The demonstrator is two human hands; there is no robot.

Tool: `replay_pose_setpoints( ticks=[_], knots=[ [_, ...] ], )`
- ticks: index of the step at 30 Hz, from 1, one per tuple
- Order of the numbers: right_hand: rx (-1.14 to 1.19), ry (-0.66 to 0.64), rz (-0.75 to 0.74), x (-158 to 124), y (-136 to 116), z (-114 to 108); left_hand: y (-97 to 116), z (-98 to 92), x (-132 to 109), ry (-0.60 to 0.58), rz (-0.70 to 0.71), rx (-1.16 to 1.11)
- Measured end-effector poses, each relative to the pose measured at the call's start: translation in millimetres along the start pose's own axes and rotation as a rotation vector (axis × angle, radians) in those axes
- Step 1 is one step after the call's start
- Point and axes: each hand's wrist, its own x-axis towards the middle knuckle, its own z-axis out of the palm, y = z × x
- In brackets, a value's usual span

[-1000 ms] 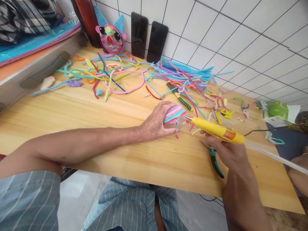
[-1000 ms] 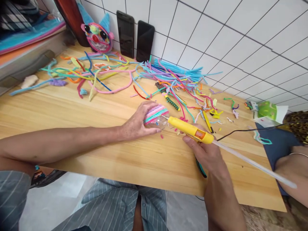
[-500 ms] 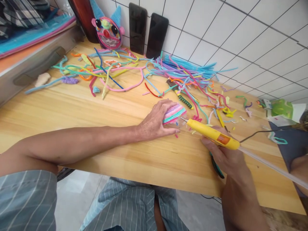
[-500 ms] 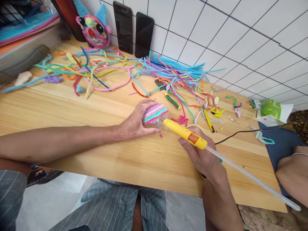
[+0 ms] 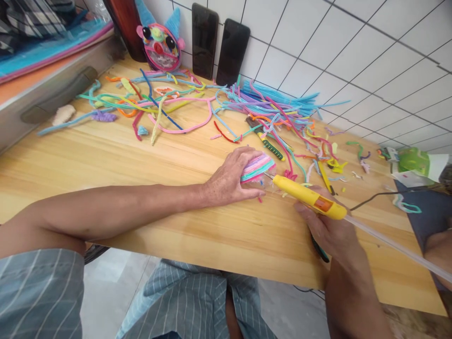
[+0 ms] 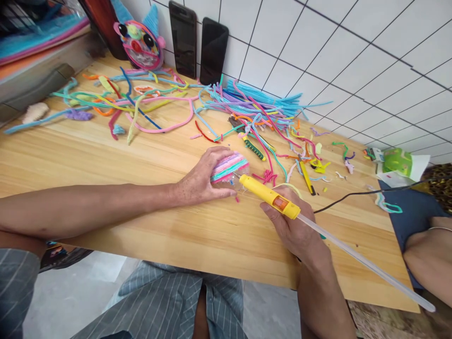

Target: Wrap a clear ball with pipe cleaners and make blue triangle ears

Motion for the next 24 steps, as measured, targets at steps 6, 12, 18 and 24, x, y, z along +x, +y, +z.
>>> replay_pose_setpoints(
  ticks=[6, 12, 18, 24],
  knots=[
    [-0.040, -0.008, 0.002, -0.8, 0.6, 0.5, -1.1, 0.3, 0.3, -0.014, -0.002, -0.004],
    [-0.030, 0.007, -0.002, 1.1, -2.6, -1.1, 0.2, 0.2, 0.6, 0.005, 0.013, -0.001],
    [-0.005, -0.039, 0.089, 1.3, -5.1, -2.8, 3.5, -1.0, 2.7, -0.030, -0.054, -0.005],
    [-0.032, -0.011, 0.096, 0.2, -4.2, -2.1, 4.3, -2.0, 3.5, -0.035, -0.060, -0.012]
  ],
)
